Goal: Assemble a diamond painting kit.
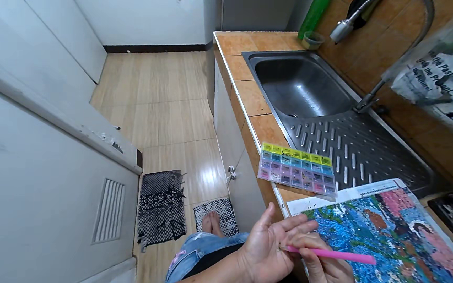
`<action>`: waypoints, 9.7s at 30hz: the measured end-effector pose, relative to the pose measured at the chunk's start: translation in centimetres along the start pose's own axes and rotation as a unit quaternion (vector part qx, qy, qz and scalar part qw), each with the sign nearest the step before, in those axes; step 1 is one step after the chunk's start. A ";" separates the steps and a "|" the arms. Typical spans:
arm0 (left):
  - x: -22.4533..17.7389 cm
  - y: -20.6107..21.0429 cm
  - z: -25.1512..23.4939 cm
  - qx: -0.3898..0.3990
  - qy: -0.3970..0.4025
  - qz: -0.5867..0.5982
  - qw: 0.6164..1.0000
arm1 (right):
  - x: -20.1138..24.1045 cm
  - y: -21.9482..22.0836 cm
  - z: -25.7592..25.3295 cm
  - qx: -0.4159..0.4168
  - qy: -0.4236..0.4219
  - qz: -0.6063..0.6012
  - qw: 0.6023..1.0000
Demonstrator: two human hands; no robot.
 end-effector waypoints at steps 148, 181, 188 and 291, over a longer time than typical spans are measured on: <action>0.3 -0.7 0.1 0.062 -0.022 0.003 0.998 | 0.4 -0.3 0.7 -0.002 0.075 -0.071 0.995; -0.8 -2.7 0.3 -0.217 0.041 -0.027 0.975 | -2.7 -7.8 3.5 -0.262 0.279 -0.143 0.913; -0.8 -2.6 0.2 -0.260 0.042 -0.028 0.964 | -5.4 -7.5 5.9 -0.259 0.289 -0.017 0.921; 0.0 -1.5 0.1 0.049 -0.024 -0.044 0.998 | -0.8 -1.0 0.5 -0.082 0.289 -0.360 0.883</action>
Point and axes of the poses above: each hand's wrist, its own z-axis away from the middle knuckle, its own y-axis out of the palm, x = y × z, the point moved 4 cm from there along -z, towards the middle knuckle, and after that the axes turned 7 degrees about x, right-handed, at the moved point
